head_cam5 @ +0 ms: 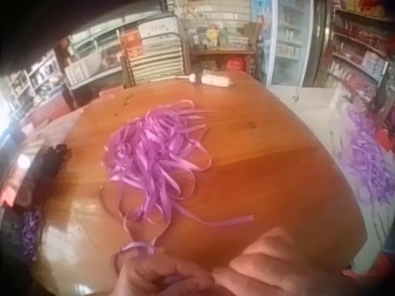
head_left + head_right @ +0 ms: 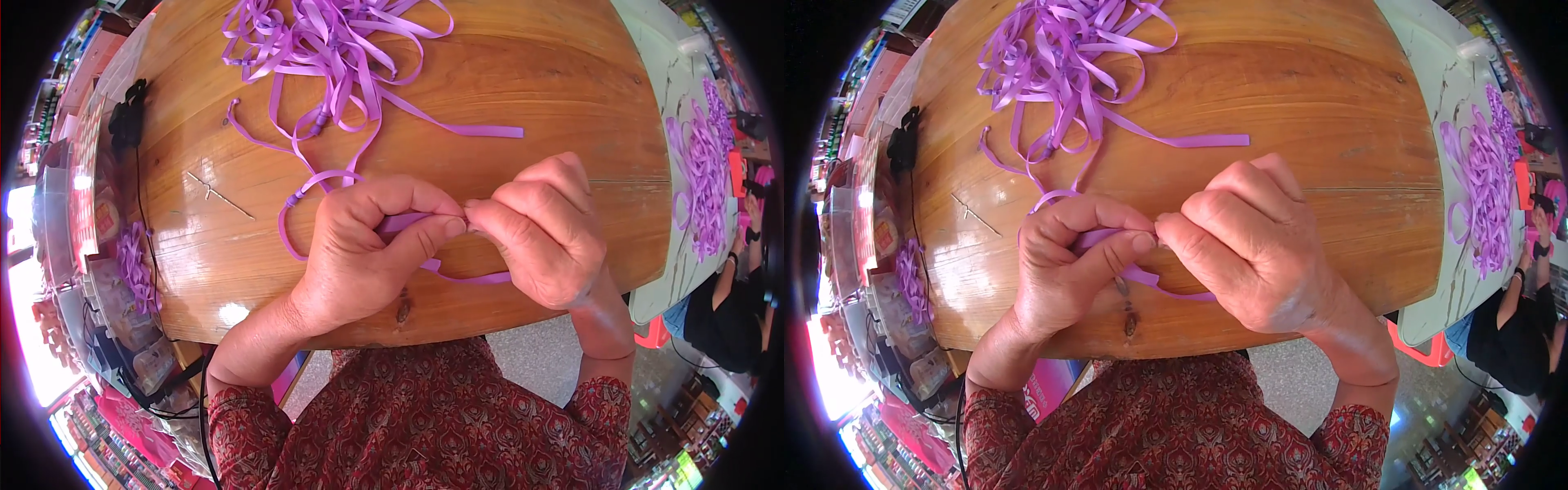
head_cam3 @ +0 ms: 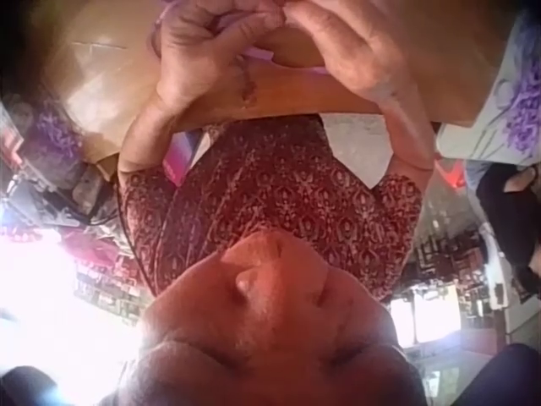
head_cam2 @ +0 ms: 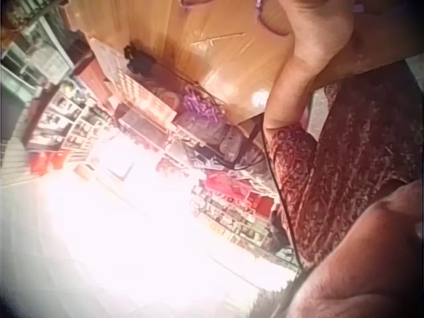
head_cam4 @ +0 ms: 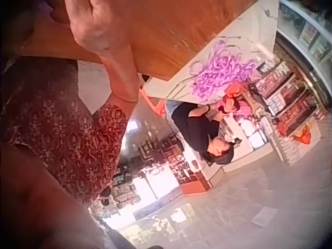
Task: The person ties knots in a purple ribbon by hand, sliding a small purple bead along the ribbon and securing it with a second knot. They repeat this process along the length of the ribbon before setting it aside on the wooden table.
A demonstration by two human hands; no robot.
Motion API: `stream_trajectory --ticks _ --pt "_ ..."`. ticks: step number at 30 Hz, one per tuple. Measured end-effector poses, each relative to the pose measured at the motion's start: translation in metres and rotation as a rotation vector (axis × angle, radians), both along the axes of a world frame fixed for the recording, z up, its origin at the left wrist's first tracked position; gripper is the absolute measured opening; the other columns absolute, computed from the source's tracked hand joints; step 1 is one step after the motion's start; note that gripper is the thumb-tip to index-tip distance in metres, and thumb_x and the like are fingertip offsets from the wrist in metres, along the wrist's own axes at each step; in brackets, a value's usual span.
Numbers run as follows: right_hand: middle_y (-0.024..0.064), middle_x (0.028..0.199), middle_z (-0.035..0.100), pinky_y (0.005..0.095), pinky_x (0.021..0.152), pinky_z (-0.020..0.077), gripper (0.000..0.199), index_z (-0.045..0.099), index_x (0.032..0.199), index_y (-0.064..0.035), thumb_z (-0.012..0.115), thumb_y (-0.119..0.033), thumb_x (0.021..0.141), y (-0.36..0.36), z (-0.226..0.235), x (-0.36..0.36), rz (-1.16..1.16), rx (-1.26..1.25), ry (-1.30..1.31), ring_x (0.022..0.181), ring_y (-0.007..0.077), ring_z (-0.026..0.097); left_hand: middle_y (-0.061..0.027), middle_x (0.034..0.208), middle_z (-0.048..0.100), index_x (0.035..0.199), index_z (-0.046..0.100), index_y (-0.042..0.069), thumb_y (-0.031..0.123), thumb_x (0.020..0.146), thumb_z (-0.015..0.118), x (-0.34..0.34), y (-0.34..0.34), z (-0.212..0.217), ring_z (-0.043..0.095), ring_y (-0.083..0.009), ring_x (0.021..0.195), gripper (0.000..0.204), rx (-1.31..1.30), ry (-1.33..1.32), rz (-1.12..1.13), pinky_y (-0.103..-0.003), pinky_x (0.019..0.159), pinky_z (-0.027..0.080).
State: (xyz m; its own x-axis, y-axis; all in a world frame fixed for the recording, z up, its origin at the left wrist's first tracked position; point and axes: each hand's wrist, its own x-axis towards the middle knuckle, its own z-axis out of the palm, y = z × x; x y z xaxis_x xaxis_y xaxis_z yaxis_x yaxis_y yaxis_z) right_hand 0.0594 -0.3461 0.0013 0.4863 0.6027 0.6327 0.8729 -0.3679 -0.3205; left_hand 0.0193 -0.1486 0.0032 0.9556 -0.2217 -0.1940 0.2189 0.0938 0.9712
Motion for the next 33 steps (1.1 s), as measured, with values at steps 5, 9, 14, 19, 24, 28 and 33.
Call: stream_trajectory --ticks 5,9,14,19,24,28,33 --pt "0.0042 0.074 0.056 0.0325 0.06 0.0368 0.021 0.067 0.081 -0.0012 0.075 -0.005 0.061 -0.001 0.004 0.002 -0.028 -0.007 0.032 0.066 0.0205 0.05 0.0023 0.075 0.061 0.086 0.066 -0.001 -0.003 0.083 0.066 0.004 0.003 0.009 0.052 0.0 0.064 0.003 0.155 -0.147 0.053 -0.016 0.054 0.043" --pt "0.0043 0.074 0.056 0.0325 0.06 0.0371 0.018 0.067 0.081 -0.0015 0.075 -0.006 0.065 -0.003 0.004 0.005 -0.038 0.025 0.008 0.066 0.0204 0.05 0.0031 0.073 0.059 0.086 0.066 -0.001 -0.003 0.083 0.066 0.006 0.011 0.009 0.048 0.001 0.061 0.003 0.207 -0.228 0.03 -0.015 0.051 0.039" --pt "0.0043 0.073 0.056 0.0314 0.059 0.038 0.017 0.068 0.082 -0.0015 0.076 -0.006 0.067 0.0 0.005 0.006 -0.036 0.068 0.061 0.065 0.0203 0.05 0.0063 0.069 0.057 0.085 0.067 -0.001 -0.002 0.083 0.067 0.007 0.014 0.012 0.045 0.002 0.061 0.003 0.179 -0.081 0.057 -0.015 0.051 0.036" --pt "0.0044 0.072 0.056 0.0302 0.058 0.0389 0.017 0.068 0.082 -0.0016 0.076 -0.006 0.067 -0.001 0.004 0.005 -0.048 0.106 0.069 0.065 0.0203 0.051 0.0065 0.069 0.058 0.086 0.067 -0.001 -0.001 0.083 0.068 0.008 0.014 0.014 0.044 0.0019 0.061 0.004 0.162 -0.127 0.069 -0.015 0.051 0.037" --pt "0.0058 0.076 0.058 0.0307 0.061 0.0408 0.018 0.068 0.083 -0.0012 0.076 -0.005 0.068 -0.003 0.007 0.008 -0.046 0.052 0.085 0.069 0.0205 0.054 0.0062 0.069 0.058 0.087 0.067 -0.001 -0.001 0.083 0.068 0.008 0.011 0.012 0.044 0.0017 0.061 0.004 0.202 -0.166 0.09 -0.015 0.051 0.037" --pt "0.0063 0.079 0.06 0.0314 0.065 0.0443 0.029 0.067 0.093 -0.001 0.078 -0.007 0.066 -0.004 0.004 0.014 -0.039 0.054 0.157 0.073 0.0206 0.056 0.0065 0.069 0.058 0.086 0.068 0.001 0.002 0.083 0.069 0.012 0.015 0.009 0.044 0.0013 0.06 0.004 0.141 -0.09 0.094 -0.015 0.051 0.036" --pt "0.0067 0.085 0.063 0.0308 0.069 0.0474 0.056 0.062 0.113 -0.0013 0.081 -0.016 0.062 -0.005 0.009 0.013 -0.005 0.134 0.339 0.078 0.0203 0.059 0.0075 0.069 0.057 0.087 0.068 0.002 0.003 0.084 0.069 0.011 0.014 0.008 0.045 0.0012 0.06 0.003 0.139 -0.047 0.09 -0.016 0.051 0.035"
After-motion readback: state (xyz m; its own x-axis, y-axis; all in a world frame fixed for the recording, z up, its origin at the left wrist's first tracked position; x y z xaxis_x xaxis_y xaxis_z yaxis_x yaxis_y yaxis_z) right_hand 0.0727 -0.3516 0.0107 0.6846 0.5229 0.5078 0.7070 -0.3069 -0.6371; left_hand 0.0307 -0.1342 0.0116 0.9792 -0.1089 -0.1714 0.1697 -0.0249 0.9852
